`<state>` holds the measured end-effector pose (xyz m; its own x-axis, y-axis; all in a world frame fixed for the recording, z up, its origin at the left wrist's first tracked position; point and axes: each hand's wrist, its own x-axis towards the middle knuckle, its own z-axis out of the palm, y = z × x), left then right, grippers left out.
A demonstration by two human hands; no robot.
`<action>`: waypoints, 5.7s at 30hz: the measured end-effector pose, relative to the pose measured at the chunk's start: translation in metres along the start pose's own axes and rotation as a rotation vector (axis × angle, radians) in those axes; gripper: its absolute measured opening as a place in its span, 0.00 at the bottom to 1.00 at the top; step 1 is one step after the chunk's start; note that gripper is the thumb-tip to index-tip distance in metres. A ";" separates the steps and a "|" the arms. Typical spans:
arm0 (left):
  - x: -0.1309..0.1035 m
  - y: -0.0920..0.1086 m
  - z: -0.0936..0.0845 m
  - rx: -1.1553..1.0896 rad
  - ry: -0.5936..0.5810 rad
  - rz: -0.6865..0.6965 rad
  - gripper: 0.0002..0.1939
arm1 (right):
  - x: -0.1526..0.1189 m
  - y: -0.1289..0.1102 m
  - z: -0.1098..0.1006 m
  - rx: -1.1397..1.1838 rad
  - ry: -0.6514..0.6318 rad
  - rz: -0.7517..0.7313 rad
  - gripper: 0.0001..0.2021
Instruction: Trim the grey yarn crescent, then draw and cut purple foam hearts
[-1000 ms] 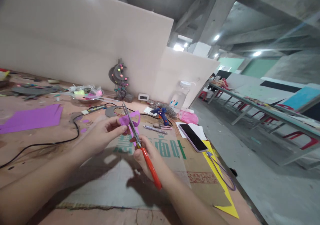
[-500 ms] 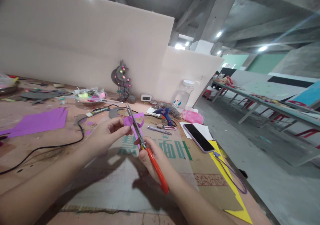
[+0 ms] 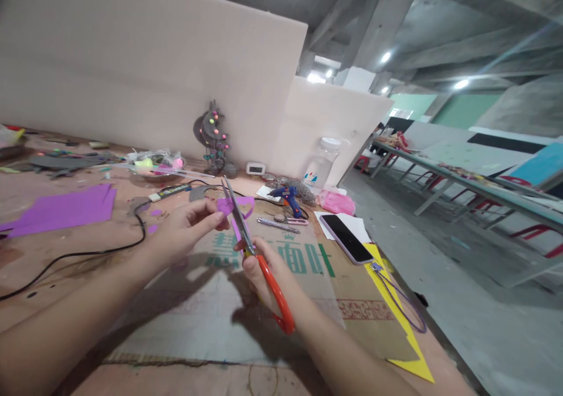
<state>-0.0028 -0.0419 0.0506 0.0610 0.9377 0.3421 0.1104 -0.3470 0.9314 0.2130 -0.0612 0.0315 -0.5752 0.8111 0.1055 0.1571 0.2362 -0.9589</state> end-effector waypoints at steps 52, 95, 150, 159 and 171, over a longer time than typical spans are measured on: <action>0.007 0.001 -0.012 -0.034 0.097 0.005 0.15 | -0.002 -0.004 0.001 0.160 -0.056 0.107 0.36; 0.003 0.015 -0.008 -0.011 -0.006 -0.040 0.13 | -0.005 -0.015 -0.004 -0.097 -0.059 0.009 0.39; 0.006 0.009 -0.016 -0.010 0.018 0.009 0.15 | -0.001 -0.013 -0.003 -0.028 -0.055 0.081 0.38; 0.008 0.014 -0.018 -0.026 0.092 0.054 0.14 | -0.001 -0.015 -0.003 -0.029 -0.078 0.086 0.40; 0.003 0.012 -0.009 0.022 0.000 0.011 0.13 | -0.001 0.002 -0.002 0.179 -0.109 -0.009 0.33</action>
<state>-0.0102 -0.0431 0.0636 0.0625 0.9340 0.3518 0.1313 -0.3571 0.9248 0.2153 -0.0604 0.0300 -0.6606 0.7447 0.0950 0.0115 0.1366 -0.9906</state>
